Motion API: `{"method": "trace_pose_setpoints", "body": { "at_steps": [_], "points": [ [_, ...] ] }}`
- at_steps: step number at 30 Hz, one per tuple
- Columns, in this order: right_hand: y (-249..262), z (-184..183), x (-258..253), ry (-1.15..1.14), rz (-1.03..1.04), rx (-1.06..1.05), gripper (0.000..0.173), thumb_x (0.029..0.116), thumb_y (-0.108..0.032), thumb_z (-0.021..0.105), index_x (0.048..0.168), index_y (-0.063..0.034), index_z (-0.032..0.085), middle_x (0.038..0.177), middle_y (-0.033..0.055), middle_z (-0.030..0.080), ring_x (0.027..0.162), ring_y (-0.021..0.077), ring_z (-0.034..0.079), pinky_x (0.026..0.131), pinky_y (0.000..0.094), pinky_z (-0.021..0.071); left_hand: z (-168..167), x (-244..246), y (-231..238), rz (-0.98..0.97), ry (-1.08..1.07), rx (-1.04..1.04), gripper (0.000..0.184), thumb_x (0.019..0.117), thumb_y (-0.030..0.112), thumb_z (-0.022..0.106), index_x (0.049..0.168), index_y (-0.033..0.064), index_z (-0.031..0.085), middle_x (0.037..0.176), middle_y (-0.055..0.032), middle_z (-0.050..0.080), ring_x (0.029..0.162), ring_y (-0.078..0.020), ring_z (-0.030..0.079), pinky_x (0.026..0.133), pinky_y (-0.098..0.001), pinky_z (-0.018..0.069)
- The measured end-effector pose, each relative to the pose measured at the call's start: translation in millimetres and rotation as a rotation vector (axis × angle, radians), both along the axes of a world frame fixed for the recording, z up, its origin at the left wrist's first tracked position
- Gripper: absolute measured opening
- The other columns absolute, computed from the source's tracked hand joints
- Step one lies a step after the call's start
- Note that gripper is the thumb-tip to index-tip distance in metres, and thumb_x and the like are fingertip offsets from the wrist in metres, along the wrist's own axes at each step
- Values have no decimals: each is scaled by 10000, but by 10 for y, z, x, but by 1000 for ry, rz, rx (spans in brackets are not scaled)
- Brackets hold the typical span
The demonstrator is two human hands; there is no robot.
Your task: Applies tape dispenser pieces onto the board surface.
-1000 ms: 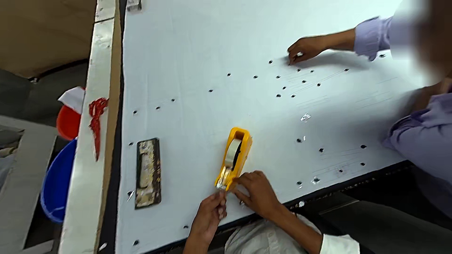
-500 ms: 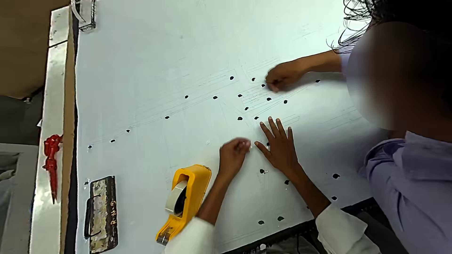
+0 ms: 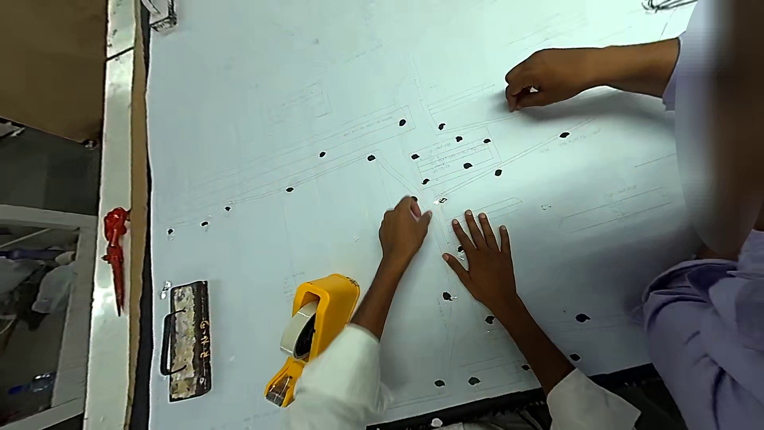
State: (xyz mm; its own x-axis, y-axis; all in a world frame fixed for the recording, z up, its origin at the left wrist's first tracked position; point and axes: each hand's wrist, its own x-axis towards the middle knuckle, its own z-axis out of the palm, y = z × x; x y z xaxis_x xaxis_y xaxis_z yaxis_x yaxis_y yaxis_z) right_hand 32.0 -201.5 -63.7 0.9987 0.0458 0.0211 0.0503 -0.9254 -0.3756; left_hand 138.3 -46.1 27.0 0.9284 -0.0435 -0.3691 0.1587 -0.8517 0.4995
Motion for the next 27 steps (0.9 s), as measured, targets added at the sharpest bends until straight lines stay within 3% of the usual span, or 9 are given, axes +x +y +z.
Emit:
{"method": "trace_pose_setpoints", "body": {
  "at_steps": [3,6,9,11,13,16,18,22,27],
  "points": [
    [8,47,-36,-39,-9,93,681,1030,-592,403,1566,-172,433,1671,68,309,1561,311,216,1229,655,118,289,-867,489,-26,-235,-253,247,990,290,685,1004,56,605,623,-50,517,500,-192,497,466,-364,440],
    [272,230,-237,-127,-6,226,568,1025,-467,515,1383,-34,597,1484,180,533,1429,392,440,1197,643,250,565,-1634,1207,58,-453,-355,159,948,287,707,960,144,637,678,71,569,535,-34,534,479,-202,482],
    [897,470,-695,-153,89,400,405,1009,-391,566,1146,-33,697,1154,156,691,1121,356,648,1008,573,482,644,-2178,2047,249,-545,-239,174,929,310,700,971,148,653,794,75,627,663,-29,606,561,-205,525],
    [1390,526,-1042,-96,196,508,341,991,-393,601,1063,-82,722,1006,83,716,967,270,689,869,513,554,522,-2403,2507,332,-400,-183,267,930,352,682,1062,120,665,979,9,650,874,-108,644,684,-298,548],
    [1846,500,-1326,-55,279,553,358,967,-448,641,1052,-110,723,935,29,723,886,204,698,819,471,571,334,-2520,2790,343,-205,-246,364,948,384,668,1181,103,674,1186,-60,639,1073,-209,633,803,-419,565],
    [2345,496,-1533,-76,328,498,501,918,-548,671,1177,-122,711,896,1,715,790,170,681,731,418,572,191,-2533,2904,340,-35,-368,332,988,381,636,1216,147,690,1309,-44,605,1188,-220,605,880,-448,568],
    [2547,503,-1546,-119,333,433,521,919,-553,663,1218,-128,706,902,8,702,793,178,669,718,405,554,194,-2487,2914,323,-23,-398,267,996,346,647,1177,159,709,1357,-34,580,1218,-216,582,885,-447,550],
    [2651,484,-1505,-215,327,376,330,948,-405,655,1121,-137,741,875,15,694,770,183,663,695,393,538,256,-2435,2892,275,-14,-481,176,980,297,684,1047,142,731,1377,-45,548,1179,-235,576,810,-450,545],
    [2656,532,-1512,-219,296,345,325,928,-406,670,1104,-146,753,879,-5,712,763,173,672,700,406,539,491,-2530,2887,342,-72,-572,125,987,242,675,956,129,720,1107,-12,672,901,-180,616,680,-365,482]
  ]
}}
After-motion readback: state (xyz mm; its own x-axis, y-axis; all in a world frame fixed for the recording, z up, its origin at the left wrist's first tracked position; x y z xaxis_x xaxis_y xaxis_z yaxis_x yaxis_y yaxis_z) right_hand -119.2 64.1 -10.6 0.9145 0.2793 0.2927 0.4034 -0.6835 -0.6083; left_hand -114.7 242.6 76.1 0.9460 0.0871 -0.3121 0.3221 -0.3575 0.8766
